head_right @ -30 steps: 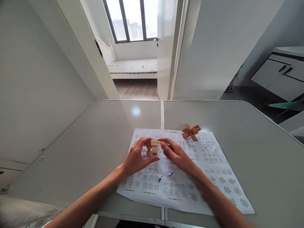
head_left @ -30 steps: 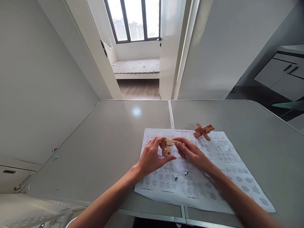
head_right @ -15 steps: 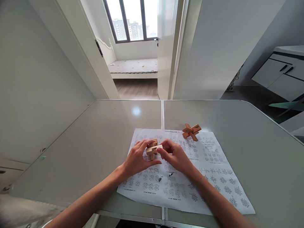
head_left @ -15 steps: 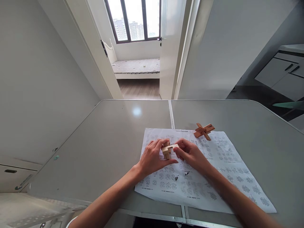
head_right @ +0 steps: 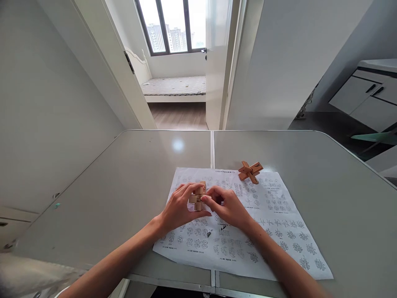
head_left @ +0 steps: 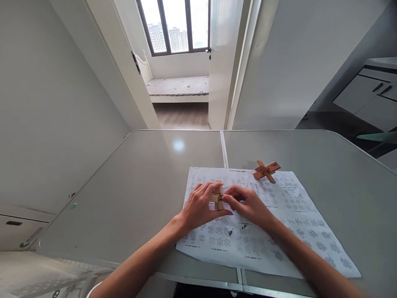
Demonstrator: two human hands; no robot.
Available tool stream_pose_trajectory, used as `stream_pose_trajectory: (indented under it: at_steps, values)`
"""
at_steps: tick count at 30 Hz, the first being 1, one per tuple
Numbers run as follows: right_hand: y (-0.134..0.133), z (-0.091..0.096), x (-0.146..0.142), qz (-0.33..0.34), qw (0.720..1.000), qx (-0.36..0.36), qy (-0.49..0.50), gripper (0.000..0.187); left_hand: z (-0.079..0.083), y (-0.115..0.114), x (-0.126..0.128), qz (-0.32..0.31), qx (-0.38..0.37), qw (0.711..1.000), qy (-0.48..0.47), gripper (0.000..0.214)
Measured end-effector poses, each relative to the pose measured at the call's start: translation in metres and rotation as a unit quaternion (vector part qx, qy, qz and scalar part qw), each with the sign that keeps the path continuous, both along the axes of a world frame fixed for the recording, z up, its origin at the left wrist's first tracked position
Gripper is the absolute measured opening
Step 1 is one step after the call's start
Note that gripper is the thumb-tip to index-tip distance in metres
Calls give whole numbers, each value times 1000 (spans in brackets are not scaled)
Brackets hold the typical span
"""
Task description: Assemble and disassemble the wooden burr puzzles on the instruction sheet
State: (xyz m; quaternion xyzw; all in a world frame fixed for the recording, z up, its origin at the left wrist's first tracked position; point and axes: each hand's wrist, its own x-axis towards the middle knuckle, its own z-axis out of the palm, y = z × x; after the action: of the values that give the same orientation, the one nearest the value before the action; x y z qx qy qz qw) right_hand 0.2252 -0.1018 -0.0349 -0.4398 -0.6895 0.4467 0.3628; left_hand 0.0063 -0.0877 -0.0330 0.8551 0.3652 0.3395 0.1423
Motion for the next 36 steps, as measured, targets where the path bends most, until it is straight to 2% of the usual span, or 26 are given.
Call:
stream_pose_trajectory:
  at_steps: [5, 12, 18, 26, 30, 36]
  values:
    - [2, 1, 2, -18, 1000, 19, 18, 39, 0, 0, 0, 20, -9, 1000, -6, 74]
    - [1, 9, 1, 15, 998, 30, 60, 36, 2, 0, 1, 27, -20, 999, -7, 74]
    - [0, 3, 1, -1, 995, 94, 30, 26, 3, -1, 1, 29, -25, 999, -13, 71]
    - [-1, 6, 1, -25, 987, 157, -6, 25, 0, 0, 2, 37, -25, 998, -34, 70]
    - [-1, 4, 0, -32, 986, 164, -14, 26, 1, 0, 1, 37, -60, 996, -46, 69]
    - [-1, 2, 0, -52, 982, 179, -26, 22, 10, 1, 0, -13, -129, 987, -95, 66]
